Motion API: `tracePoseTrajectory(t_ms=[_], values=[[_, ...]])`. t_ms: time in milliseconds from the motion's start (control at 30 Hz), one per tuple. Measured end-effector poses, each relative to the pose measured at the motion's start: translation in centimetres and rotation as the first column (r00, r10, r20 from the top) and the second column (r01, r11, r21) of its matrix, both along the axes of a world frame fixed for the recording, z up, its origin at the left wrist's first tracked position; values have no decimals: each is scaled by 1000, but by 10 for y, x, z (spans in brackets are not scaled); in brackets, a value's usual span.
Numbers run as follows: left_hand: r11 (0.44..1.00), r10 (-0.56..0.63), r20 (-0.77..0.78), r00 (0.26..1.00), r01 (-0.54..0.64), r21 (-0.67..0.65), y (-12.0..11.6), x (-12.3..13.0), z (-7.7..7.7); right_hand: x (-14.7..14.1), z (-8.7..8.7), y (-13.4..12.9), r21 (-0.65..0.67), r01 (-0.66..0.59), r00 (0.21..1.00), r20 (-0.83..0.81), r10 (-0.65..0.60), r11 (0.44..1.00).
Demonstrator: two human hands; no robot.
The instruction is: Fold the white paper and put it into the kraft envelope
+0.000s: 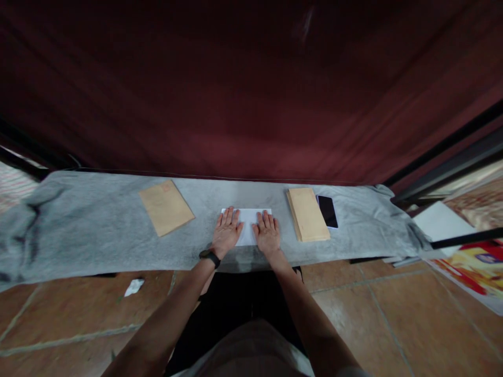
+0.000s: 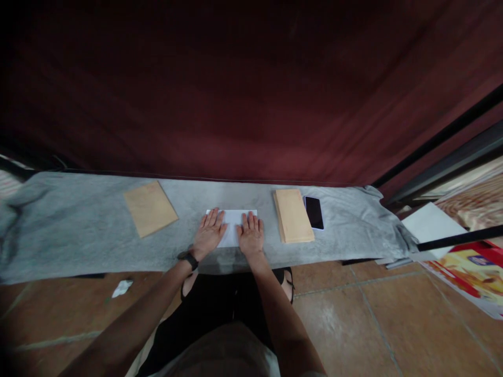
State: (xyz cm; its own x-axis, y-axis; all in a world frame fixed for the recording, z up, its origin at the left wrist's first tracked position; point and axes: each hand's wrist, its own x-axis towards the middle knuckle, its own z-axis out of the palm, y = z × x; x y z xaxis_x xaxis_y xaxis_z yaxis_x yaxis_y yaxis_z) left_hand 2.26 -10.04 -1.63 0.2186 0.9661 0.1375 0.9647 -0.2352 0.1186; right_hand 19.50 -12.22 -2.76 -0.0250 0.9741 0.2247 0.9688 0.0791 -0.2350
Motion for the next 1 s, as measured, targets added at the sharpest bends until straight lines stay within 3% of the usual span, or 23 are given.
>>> tracePoseTrajectory(t_ms=[233,467,833,1000], values=[[1000,3,8,1000,-3,5,1,-4,-3,1,11,0,8,58,996,-62,-57,998],[1000,-9,4,1000,9,-20,0,-4,2,-19,16,-19,-56,-211,977,-42,209,976],[1000,-22,-3,1000,22,9,-2,-4,7,-11,17,2,-71,-118,993,-16,117,991],[999,-32,-8,999,32,18,-3,-5,7,-10,21,-6,-76,-163,987,-24,162,984]])
